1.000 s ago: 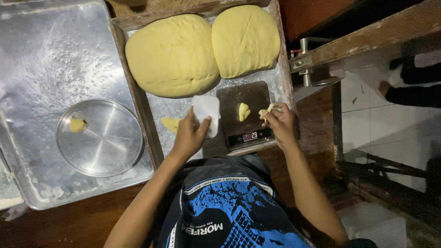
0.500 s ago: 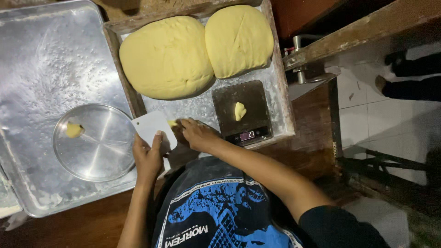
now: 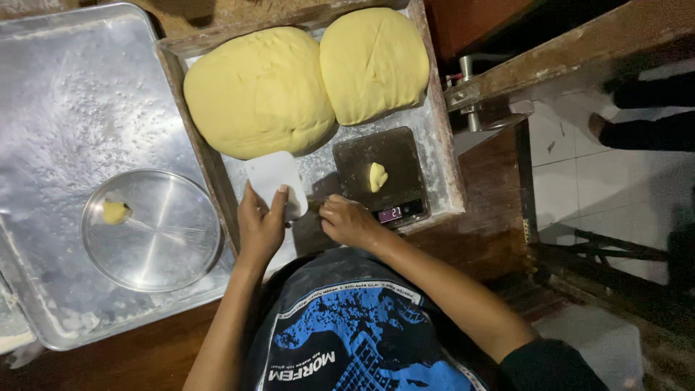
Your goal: The person cuts small pieces of dough from a large mass using a dough scraper, weighs each piece on a digital scale, and places the portioned dough onto a metal tray. The process is repeated multiple times to create uniform dough balls.
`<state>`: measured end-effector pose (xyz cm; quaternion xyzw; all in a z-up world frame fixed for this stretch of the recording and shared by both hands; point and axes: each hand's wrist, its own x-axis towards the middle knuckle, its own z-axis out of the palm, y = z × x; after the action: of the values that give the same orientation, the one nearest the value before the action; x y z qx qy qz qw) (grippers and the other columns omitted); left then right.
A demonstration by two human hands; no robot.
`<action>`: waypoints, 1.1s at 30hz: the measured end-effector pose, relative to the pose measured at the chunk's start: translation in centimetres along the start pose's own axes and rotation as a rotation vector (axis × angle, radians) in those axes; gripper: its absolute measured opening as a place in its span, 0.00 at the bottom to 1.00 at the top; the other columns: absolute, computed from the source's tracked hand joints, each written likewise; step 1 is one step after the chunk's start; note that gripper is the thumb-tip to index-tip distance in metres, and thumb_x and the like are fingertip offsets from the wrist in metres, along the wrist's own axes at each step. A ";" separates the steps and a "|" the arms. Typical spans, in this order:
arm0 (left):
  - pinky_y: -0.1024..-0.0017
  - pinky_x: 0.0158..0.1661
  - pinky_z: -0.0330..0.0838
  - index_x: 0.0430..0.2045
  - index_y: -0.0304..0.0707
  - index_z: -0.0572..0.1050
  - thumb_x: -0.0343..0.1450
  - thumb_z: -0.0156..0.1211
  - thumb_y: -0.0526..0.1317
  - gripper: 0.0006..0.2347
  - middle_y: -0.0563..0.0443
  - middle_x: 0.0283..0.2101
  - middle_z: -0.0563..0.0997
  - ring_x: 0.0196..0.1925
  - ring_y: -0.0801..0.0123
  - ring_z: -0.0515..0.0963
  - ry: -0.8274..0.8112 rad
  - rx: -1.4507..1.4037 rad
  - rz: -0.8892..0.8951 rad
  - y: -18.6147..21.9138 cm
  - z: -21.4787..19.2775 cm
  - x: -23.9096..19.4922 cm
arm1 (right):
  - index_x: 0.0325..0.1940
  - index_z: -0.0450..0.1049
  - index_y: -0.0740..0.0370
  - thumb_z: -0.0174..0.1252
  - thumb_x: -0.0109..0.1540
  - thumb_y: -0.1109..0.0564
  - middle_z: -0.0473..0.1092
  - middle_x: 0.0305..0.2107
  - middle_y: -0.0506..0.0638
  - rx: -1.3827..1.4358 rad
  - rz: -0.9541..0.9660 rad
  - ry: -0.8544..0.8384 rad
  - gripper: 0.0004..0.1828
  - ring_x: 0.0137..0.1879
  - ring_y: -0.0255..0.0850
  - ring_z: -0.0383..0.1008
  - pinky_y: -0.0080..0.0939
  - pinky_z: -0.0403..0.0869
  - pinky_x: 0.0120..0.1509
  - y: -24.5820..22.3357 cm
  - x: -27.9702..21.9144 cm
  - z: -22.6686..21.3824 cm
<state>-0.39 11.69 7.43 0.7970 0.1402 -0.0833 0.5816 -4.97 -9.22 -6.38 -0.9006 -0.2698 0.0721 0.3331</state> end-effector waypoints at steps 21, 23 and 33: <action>0.40 0.36 0.75 0.56 0.23 0.69 0.74 0.54 0.49 0.24 0.27 0.29 0.82 0.38 0.34 0.84 -0.447 0.483 0.203 0.8 7.8 0.5 | 0.53 0.81 0.55 0.74 0.51 0.47 0.78 0.37 0.50 -0.063 0.614 0.303 0.28 0.38 0.45 0.80 0.46 0.76 0.47 4.4 -5.8 -10.3; 0.41 0.36 0.76 0.57 0.25 0.68 0.73 0.56 0.47 0.23 0.28 0.28 0.82 0.37 0.34 0.84 -0.491 0.569 0.308 -0.7 10.7 0.9 | 0.52 0.81 0.56 0.71 0.52 0.52 0.78 0.37 0.50 -0.079 0.596 0.283 0.24 0.39 0.46 0.80 0.45 0.76 0.46 3.8 -5.4 -10.2; 0.47 0.32 0.80 0.54 0.32 0.66 0.73 0.45 0.37 0.15 0.34 0.27 0.83 0.33 0.39 0.86 -0.664 0.804 0.369 -3.0 18.8 1.5 | 0.38 0.76 0.71 0.51 0.58 0.68 0.71 0.27 0.62 -0.156 0.523 0.251 0.09 0.36 0.61 0.75 0.51 0.74 0.40 5.9 -6.7 -8.2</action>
<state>0.66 -5.12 -1.57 0.8985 -0.2354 -0.2739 0.2496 -5.46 -21.13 -4.22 -0.9642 0.0100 0.0224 0.2639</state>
